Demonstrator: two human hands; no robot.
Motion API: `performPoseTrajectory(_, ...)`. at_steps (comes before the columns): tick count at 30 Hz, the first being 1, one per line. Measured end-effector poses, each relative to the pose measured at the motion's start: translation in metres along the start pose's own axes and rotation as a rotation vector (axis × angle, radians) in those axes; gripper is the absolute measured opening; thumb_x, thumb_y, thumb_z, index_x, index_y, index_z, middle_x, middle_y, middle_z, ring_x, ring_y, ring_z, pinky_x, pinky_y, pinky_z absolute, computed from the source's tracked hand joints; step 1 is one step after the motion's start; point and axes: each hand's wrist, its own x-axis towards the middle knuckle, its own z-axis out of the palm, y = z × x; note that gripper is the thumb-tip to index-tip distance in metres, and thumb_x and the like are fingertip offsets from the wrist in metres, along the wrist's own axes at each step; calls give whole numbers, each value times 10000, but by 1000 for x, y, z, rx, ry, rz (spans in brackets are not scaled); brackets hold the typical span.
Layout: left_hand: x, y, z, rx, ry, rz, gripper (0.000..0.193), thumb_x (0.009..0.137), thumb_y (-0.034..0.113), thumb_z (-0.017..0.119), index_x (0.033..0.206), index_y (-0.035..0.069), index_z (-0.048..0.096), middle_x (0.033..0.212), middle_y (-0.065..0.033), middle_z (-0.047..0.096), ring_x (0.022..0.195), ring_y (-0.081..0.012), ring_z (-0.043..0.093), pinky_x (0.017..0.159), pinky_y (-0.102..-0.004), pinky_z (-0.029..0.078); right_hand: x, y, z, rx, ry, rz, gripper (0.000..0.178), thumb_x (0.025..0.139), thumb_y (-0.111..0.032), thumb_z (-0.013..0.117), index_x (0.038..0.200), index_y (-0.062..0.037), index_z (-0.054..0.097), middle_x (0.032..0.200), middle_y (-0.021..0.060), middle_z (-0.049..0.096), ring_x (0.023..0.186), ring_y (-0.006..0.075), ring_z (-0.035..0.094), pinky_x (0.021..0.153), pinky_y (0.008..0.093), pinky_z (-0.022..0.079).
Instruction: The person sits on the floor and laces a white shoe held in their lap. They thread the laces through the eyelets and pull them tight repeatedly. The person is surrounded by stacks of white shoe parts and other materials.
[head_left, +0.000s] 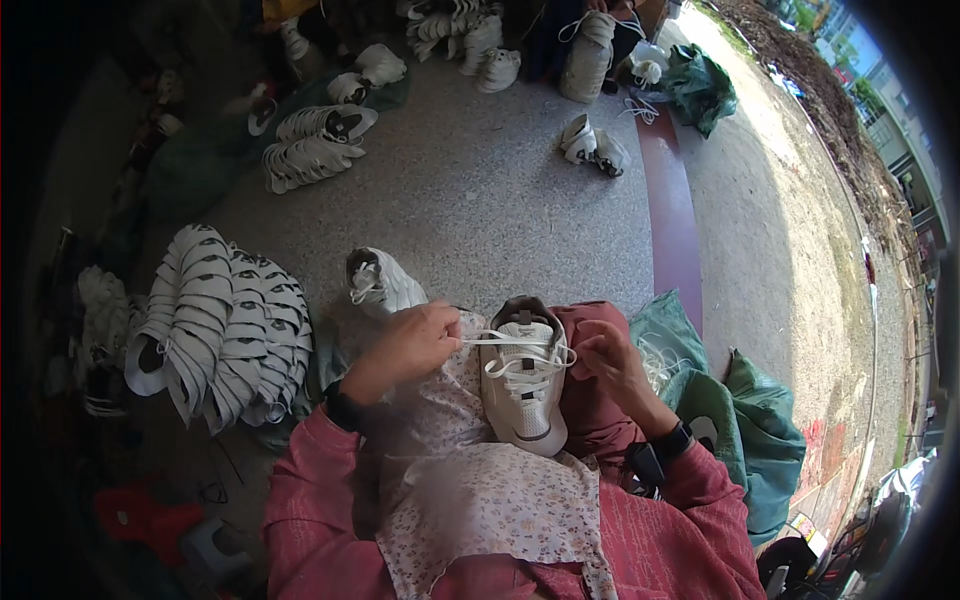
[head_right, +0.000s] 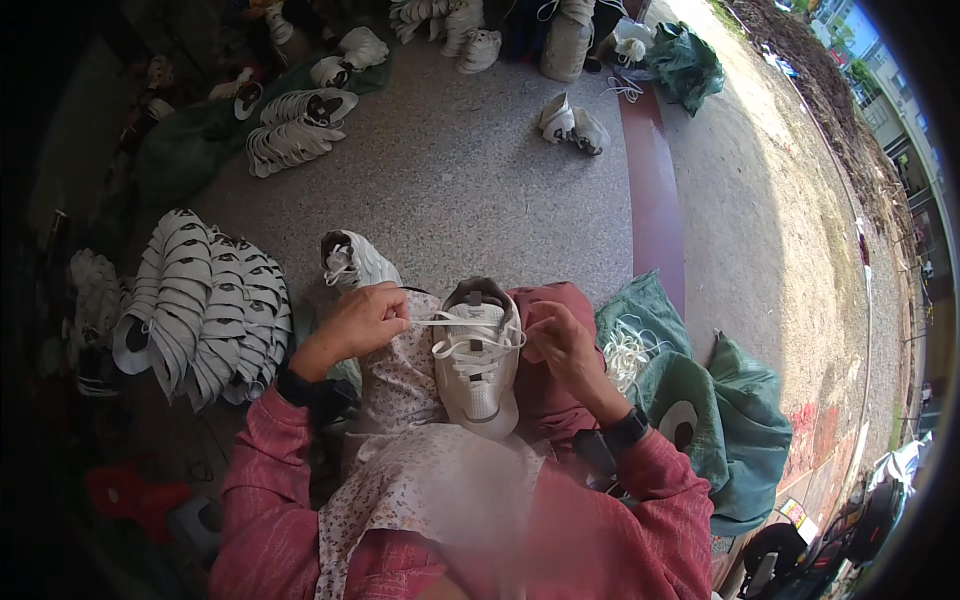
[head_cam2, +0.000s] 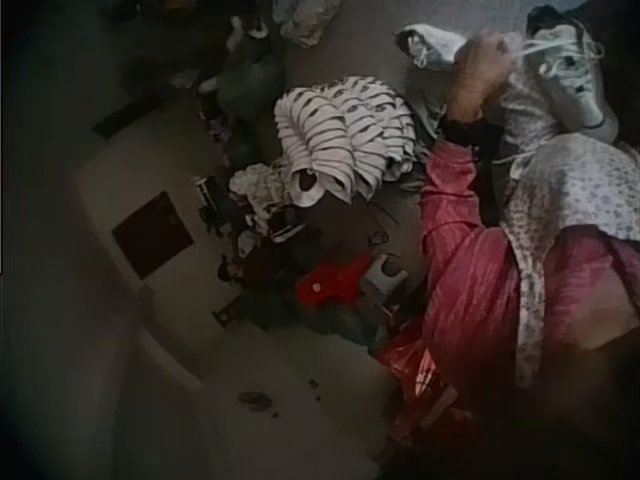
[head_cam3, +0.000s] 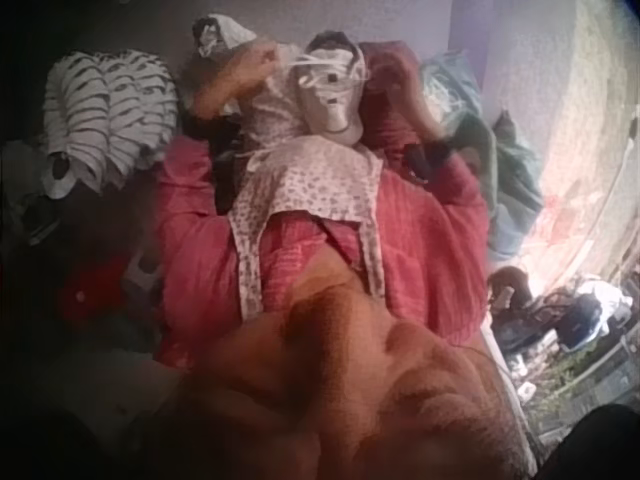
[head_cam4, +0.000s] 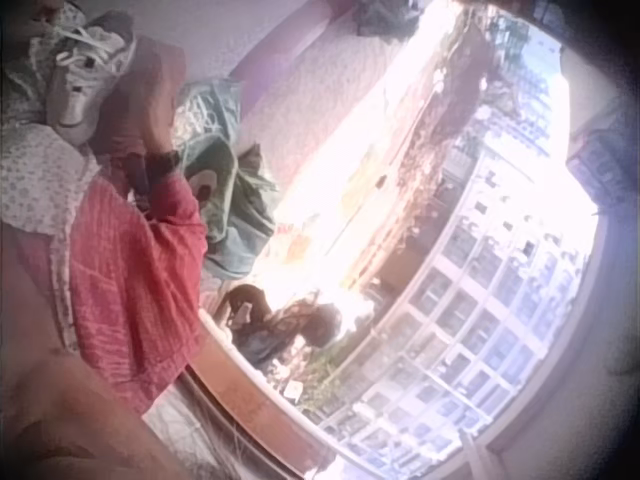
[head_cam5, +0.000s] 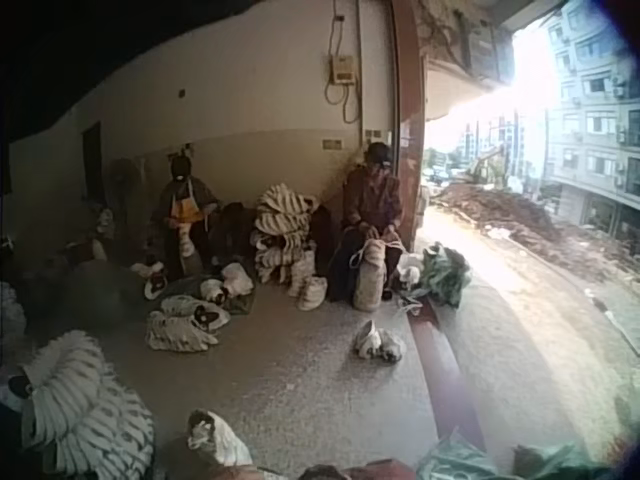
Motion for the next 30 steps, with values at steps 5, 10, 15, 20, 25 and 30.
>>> performPoseTrajectory(5, 4, 0, 12, -47, 32, 9, 135, 829, 160, 655, 871, 32, 639, 820, -95, 624, 735, -232, 637, 681, -361, 500, 10, -18, -7, -797, -77, -516, 304, 894, 39, 597, 1184, -46, 632, 1092, 118, 634, 935, 268, 667, 777, 357, 545)
performPoseTrajectory(10, 10, 1, 17, -80, 48, -14, 134, 865, 152, 641, 884, 20, 633, 838, -96, 620, 738, -220, 629, 693, -352, 503, 16, -39, -9, -963, -277, -729, 322, 813, 35, 634, 1115, -71, 666, 1058, 97, 604, 962, 307, 636, 813, 402, 526)
performPoseTrajectory(15, 12, 1, 16, -97, 24, -8, 172, 885, 182, 654, 889, 12, 631, 825, -98, 620, 754, -221, 631, 702, -354, 502, 23, -40, -10, -1029, -282, -946, 305, 732, -20, 688, 1030, -86, 692, 1035, 70, 605, 989, 273, 630, 837, 400, 518)
performPoseTrajectory(20, 15, -2, 20, -128, 8, 17, 219, 897, 222, 652, 896, 5, 626, 831, -109, 624, 760, -254, 630, 712, -366, 496, 28, -30, 4, -1139, -39, -1076, 224, 723, -68, 686, 945, -57, 660, 1027, 70, 602, 987, 257, 620, 849, 379, 498)
performPoseTrajectory(25, 19, 1, 23, -76, -25, -21, 211, 896, 206, 607, 877, -4, 598, 834, -128, 619, 757, -291, 618, 703, -388, 482, 36, -22, 8, -1289, 127, -1148, 195, 765, -119, 635, 948, -51, 639, 1054, 83, 603, 983, 254, 616, 856, 381, 478)
performPoseTrajectory(30, 19, -7, 18, -39, 97, 29, 145, 881, 145, 593, 847, 5, 575, 806, -134, 581, 744, -293, 614, 683, -389, 475, 35, -17, 14, -1309, 137, -1075, 213, 779, -122, 627, 982, -59, 626, 1053, 90, 589, 1001, 267, 603, 854, 398, 468)
